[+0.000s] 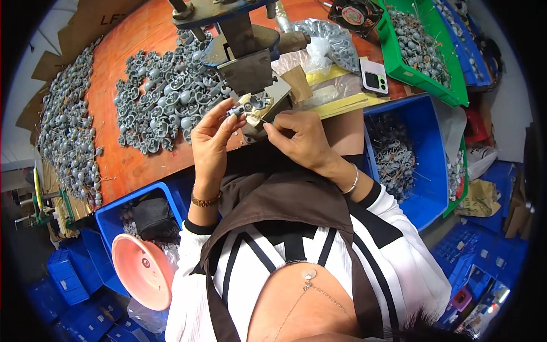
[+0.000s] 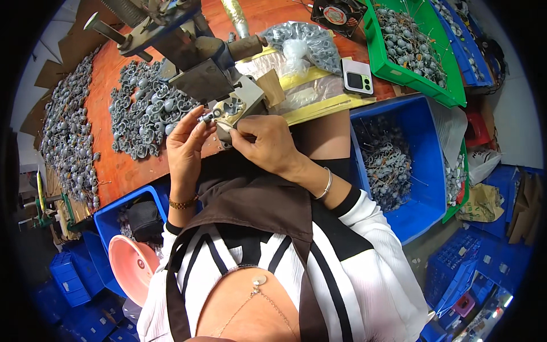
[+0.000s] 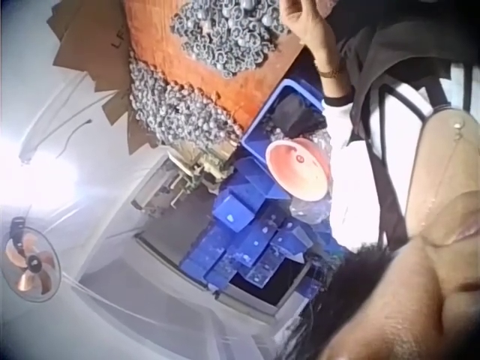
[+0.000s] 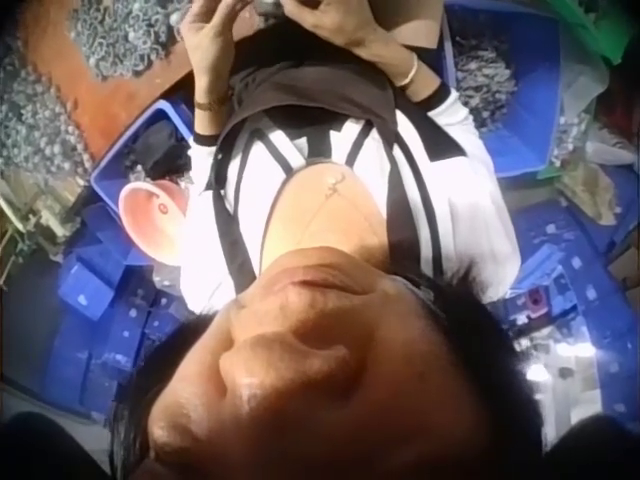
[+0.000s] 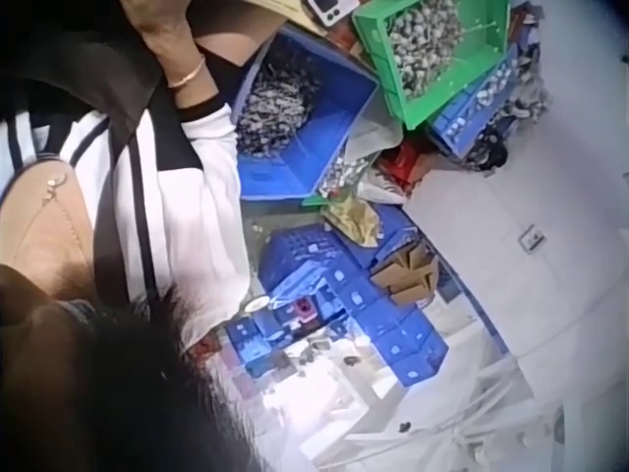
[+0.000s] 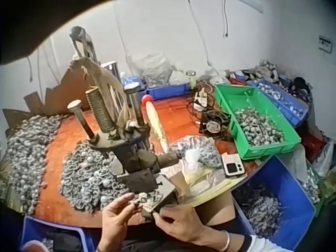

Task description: Assembling small plastic components using a manual press on a factory workbench.

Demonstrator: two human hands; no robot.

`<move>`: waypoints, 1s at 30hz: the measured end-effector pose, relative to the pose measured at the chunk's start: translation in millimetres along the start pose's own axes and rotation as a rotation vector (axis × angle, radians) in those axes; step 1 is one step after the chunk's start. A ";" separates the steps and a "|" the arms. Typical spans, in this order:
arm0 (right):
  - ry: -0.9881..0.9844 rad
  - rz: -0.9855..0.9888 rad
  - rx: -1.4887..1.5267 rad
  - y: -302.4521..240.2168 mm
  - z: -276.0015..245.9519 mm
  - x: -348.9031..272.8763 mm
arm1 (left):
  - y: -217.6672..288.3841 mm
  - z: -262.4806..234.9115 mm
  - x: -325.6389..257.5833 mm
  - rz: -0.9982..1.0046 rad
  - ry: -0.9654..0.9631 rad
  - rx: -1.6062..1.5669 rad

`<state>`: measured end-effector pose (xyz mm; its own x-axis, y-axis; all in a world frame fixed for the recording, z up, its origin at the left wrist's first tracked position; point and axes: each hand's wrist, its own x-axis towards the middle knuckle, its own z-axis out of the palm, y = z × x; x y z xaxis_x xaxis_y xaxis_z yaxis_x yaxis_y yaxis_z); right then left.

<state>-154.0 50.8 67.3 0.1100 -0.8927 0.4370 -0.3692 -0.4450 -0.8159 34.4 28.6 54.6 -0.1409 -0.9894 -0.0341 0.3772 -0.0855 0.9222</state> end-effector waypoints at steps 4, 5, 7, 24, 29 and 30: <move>0.033 -0.015 -0.051 1.2 0.5 1.6 | 4.0 3.8 1.4 0.125 -0.061 0.162; -0.018 -0.022 -0.008 0.1 -1.5 1.7 | 3.6 1.7 2.3 0.123 -0.065 0.160; -0.068 -0.029 0.034 -3.4 -5.3 3.4 | 2.2 -4.4 4.2 0.021 -0.141 0.105; 0.042 0.472 0.576 37.0 -10.2 -1.3 | 3.7 7.1 -3.5 0.535 0.351 0.244; 0.010 0.353 0.311 33.5 -5.5 4.2 | 15.5 24.6 -11.7 0.866 0.279 1.208; -0.112 0.364 0.435 31.9 -4.5 5.9 | 15.8 26.4 -16.4 0.833 0.096 1.402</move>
<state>-169.3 31.7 45.6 0.1525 -0.9854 0.0760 0.0088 -0.0756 -0.9971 18.5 46.5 79.9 -0.2612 -0.7126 0.6511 -0.7714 0.5596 0.3030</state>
